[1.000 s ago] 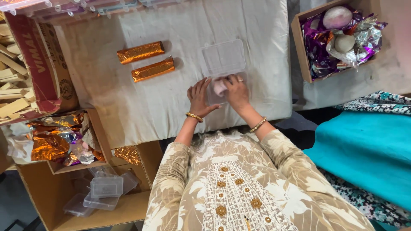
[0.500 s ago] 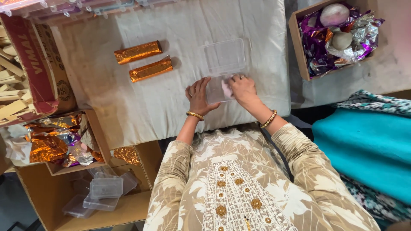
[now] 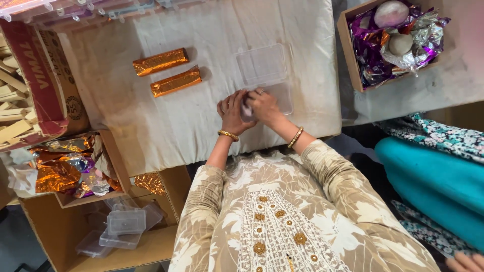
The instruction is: Wrapping wooden sticks in gold foil and placing them into a plastic container at a workstation.
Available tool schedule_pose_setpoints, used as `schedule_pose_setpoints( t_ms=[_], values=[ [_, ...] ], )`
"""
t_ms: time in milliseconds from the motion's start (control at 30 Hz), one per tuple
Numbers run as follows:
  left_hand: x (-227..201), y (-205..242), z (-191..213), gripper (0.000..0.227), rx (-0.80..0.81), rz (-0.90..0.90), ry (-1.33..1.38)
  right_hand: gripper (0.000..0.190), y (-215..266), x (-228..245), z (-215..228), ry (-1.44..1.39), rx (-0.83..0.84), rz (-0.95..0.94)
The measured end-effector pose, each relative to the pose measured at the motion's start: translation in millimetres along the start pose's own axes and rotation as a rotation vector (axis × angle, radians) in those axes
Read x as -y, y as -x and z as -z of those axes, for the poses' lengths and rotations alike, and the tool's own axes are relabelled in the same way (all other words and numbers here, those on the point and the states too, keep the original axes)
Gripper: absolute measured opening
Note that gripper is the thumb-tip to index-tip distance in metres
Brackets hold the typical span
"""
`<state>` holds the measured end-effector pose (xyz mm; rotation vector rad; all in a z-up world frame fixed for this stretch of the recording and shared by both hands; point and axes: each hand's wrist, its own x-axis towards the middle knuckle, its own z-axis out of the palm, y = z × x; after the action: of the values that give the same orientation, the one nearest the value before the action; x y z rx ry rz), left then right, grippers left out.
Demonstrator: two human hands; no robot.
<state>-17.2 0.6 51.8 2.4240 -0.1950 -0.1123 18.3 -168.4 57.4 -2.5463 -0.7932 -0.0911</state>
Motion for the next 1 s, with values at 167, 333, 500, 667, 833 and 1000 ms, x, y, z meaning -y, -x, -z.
schedule_pose_setpoints(
  t_ms=[167, 333, 500, 667, 833, 1000],
  values=[
    [-4.5, -1.1, 4.5, 0.118, 0.03, 0.022, 0.002, 0.029, 3.4, -10.3, 34.6, 0.158, 0.034, -0.118],
    [-6.7, -0.7, 3.6, 0.117, 0.031, 0.037, 0.002, 0.043, 9.8, -15.4, 54.3, 0.258, 0.129, -0.268],
    [-4.8, 0.4, 0.9, 0.119, 0.041, 0.039, -0.03, 0.034, 13.3, -4.3, 32.4, -0.01, 0.346, -0.279],
    [-1.5, 2.0, 1.0, 0.122, 0.049, 0.041, 0.001, 0.036, 2.7, 9.6, 12.4, -0.089, -0.016, -0.467],
    [-0.2, 2.3, -6.8, 0.123, 0.077, 0.066, 0.013, 0.023, 16.5, -12.1, -16.7, -0.073, -0.014, -0.142],
    [-7.7, 1.7, -0.1, 0.123, 0.057, 0.064, -0.011, 0.024, 18.2, -25.8, 23.2, -0.196, 0.374, 0.038]
  ],
)
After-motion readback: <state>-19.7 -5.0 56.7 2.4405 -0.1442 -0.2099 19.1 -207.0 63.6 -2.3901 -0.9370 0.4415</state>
